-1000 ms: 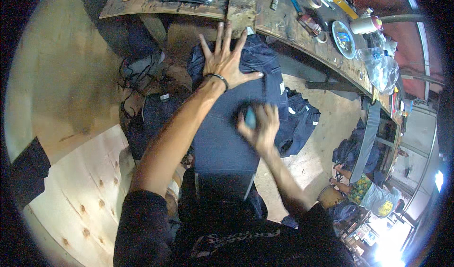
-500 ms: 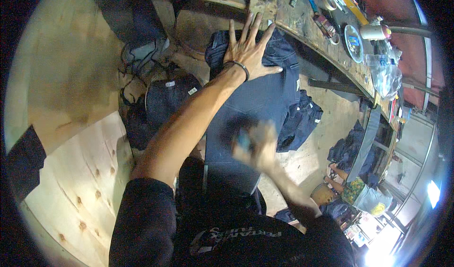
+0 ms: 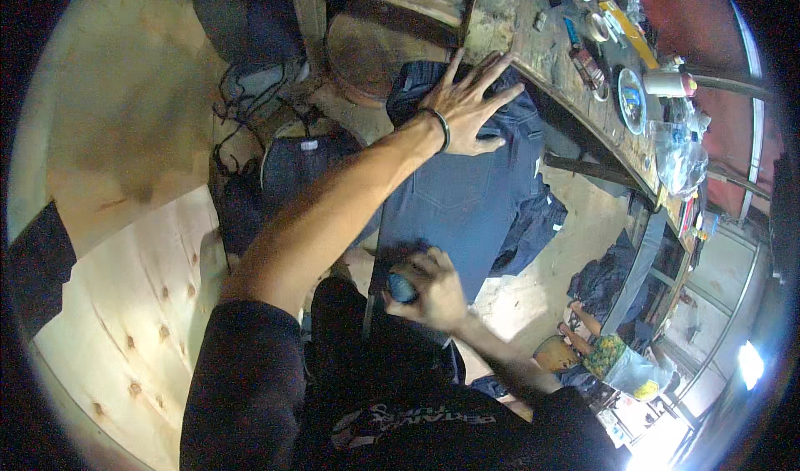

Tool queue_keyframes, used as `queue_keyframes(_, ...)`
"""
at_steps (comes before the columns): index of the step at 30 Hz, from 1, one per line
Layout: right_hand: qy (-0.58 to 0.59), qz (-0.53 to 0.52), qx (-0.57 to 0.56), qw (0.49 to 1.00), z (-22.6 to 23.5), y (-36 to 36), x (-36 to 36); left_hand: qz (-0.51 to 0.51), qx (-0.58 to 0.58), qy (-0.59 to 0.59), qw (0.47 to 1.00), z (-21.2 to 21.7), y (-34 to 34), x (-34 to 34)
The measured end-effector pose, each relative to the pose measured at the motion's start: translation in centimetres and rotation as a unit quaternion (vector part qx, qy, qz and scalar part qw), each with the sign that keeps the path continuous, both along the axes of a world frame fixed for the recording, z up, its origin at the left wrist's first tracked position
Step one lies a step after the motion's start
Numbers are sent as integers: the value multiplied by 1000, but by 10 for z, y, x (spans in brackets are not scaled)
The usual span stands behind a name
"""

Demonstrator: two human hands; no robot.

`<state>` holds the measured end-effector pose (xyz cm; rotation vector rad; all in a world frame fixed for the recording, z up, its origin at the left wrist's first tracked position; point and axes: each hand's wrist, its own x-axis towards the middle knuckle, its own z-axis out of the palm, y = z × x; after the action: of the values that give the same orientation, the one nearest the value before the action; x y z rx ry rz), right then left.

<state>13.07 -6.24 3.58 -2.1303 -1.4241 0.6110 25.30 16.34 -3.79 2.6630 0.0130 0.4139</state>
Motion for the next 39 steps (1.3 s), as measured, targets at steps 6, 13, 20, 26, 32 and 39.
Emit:
queue_keyframes(6, -90, -77, 56, 991, -9, 46, 110, 25, -14, -8, 1000, 6, 14, 18)
queue_keyframes(13, -163, -128, 109, 972, -20, 59, 106, 38, -24, -20, 999, -5, 15, 17)
queue_keyframes(20, -49, -312, 148, 937, -12, -42, 121, 85, 115, -35, 989, 30, 2, 3)
queue_keyframes(26, 150, -374, -126, 907, -88, -99, 173, 385, -260, -51, 884, 0, -49, -128)
queue_keyframes(32, 110, -354, -129, 920, -42, -172, 22, 314, -455, 84, 829, -99, -197, -350)
queue_keyframes(39, 155, -170, -183, 956, 48, -166, -143, 486, -177, 189, 835, 10, -130, -474)
